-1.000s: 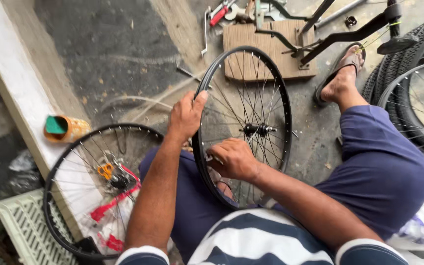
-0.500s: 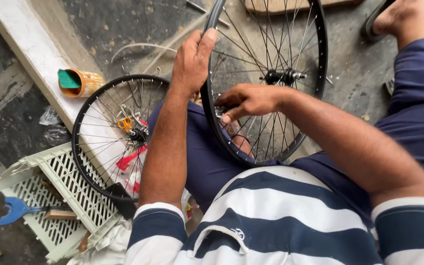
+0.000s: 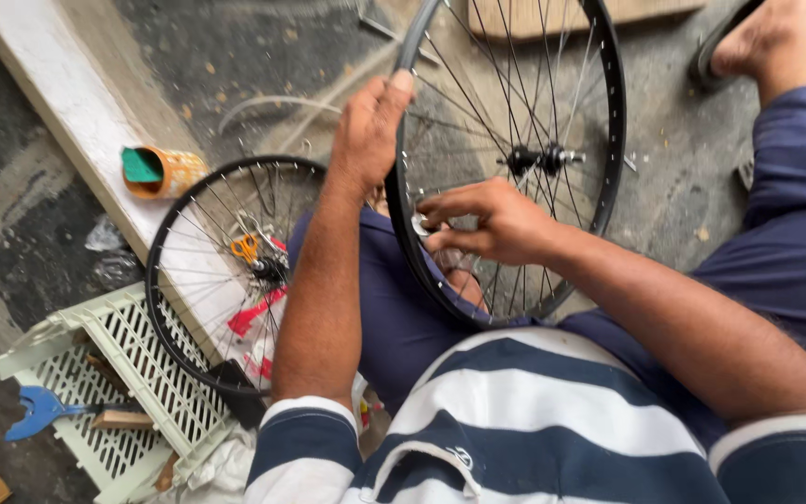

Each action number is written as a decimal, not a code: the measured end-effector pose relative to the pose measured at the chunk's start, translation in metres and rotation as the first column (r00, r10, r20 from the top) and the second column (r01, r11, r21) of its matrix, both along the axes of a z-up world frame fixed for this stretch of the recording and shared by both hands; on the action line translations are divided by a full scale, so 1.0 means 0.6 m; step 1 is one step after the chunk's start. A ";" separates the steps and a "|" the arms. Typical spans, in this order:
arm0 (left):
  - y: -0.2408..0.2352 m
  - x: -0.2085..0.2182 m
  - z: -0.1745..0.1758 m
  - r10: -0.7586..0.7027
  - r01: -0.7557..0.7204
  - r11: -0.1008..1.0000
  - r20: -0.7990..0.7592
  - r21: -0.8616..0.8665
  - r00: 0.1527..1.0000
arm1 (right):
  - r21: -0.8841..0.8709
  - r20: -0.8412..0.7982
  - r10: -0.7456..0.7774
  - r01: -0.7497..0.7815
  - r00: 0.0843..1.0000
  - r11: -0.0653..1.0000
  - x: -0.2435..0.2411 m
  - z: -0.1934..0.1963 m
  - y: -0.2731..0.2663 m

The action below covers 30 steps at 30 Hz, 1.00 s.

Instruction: The person sits on the ground and uses a small metal tool to adjust the spokes on a bicycle wheel held between their legs. They repeatedly rotate the wheel and tighten or loosen individual spoke nipples to true the wheel.

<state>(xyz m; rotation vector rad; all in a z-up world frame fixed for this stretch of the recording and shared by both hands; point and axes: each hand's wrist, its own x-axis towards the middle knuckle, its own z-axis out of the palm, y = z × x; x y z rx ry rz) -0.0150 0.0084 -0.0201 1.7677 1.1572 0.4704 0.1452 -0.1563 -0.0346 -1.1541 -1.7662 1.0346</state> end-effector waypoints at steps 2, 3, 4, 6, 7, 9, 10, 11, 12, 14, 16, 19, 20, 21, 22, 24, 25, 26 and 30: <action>-0.004 0.005 0.005 -0.001 0.001 1.000 -0.007 -0.012 1.000 | -0.135 -0.139 0.113 -0.132 0.984 0.982 0.008 -0.004 0.024; -0.001 0.009 0.008 -0.004 0.003 1.000 -0.011 -0.018 1.000 | -0.219 -0.169 0.200 -0.234 0.965 0.947 0.010 -0.004 0.044; -0.001 0.010 0.011 0.005 -0.005 1.000 -0.031 -0.007 1.000 | -0.307 -0.213 0.277 -0.334 0.937 0.891 0.011 -0.003 0.054; -0.005 0.009 0.012 0.023 -0.023 1.000 -0.074 0.005 0.997 | -0.437 -0.010 0.332 -0.303 0.943 0.847 0.006 0.003 0.070; -0.009 0.007 0.011 0.018 -0.018 1.000 -0.072 0.004 0.997 | -0.501 0.084 0.367 -0.279 0.927 0.819 0.001 0.005 0.071; -0.007 0.008 0.013 0.017 -0.016 1.000 -0.055 0.014 0.998 | -0.073 0.453 0.074 -0.046 0.888 0.996 -0.040 0.015 0.019; -0.008 0.008 0.013 0.022 -0.022 1.000 -0.069 0.003 0.997 | 0.177 0.564 -0.119 0.022 0.817 0.984 -0.056 0.019 0.001; -0.008 0.007 0.013 0.027 -0.028 1.000 -0.083 -0.008 0.996 | 0.241 0.494 -0.160 0.041 0.855 0.970 -0.058 0.018 0.000; -0.006 0.009 0.013 0.030 -0.031 0.999 -0.094 -0.014 0.995 | 0.308 0.420 -0.200 0.068 0.885 0.949 -0.057 0.018 0.000; -0.002 0.007 0.009 -0.012 0.013 0.999 -0.024 0.044 1.000 | 0.226 0.401 -0.104 0.012 0.910 0.974 -0.049 0.014 0.014; -0.005 0.003 0.000 -0.029 0.030 0.997 -0.006 0.071 1.000 | -0.084 0.461 0.175 -0.154 0.870 0.984 -0.033 0.005 0.060; -0.004 0.006 -0.009 -0.004 0.005 0.998 -0.022 0.070 1.000 | -0.165 0.681 0.206 -0.127 0.703 0.978 -0.055 0.008 0.044; -0.006 0.005 -0.011 0.014 -0.013 0.998 -0.018 0.054 1.000 | -0.011 0.680 0.098 -0.123 0.727 0.992 -0.059 0.007 0.037; -0.009 0.003 -0.012 0.031 -0.030 0.999 -0.015 0.039 0.999 | 0.144 0.661 -0.009 -0.115 0.750 0.983 -0.065 0.007 0.030; -0.006 0.007 -0.011 0.011 -0.012 0.998 0.022 0.060 1.000 | 0.302 0.628 -0.123 -0.096 0.769 0.948 -0.064 0.007 0.032; -0.008 0.005 -0.008 -0.024 0.017 0.996 0.078 0.093 0.997 | -0.051 0.618 0.069 -0.048 0.783 0.998 -0.064 0.008 0.035; -0.009 0.000 -0.006 -0.004 0.002 0.998 0.037 0.058 0.999 | -0.234 0.583 0.165 -0.030 0.796 0.972 -0.066 0.008 0.033; -0.007 0.002 -0.005 0.005 -0.005 1.000 0.002 0.026 1.000 | -0.372 0.381 0.276 -0.127 0.883 0.920 -0.053 0.007 0.039; -0.005 0.010 0.005 0.013 -0.013 1.000 -0.002 0.014 1.000 | -0.629 -0.245 0.367 -0.436 0.897 0.644 0.008 -0.004 0.088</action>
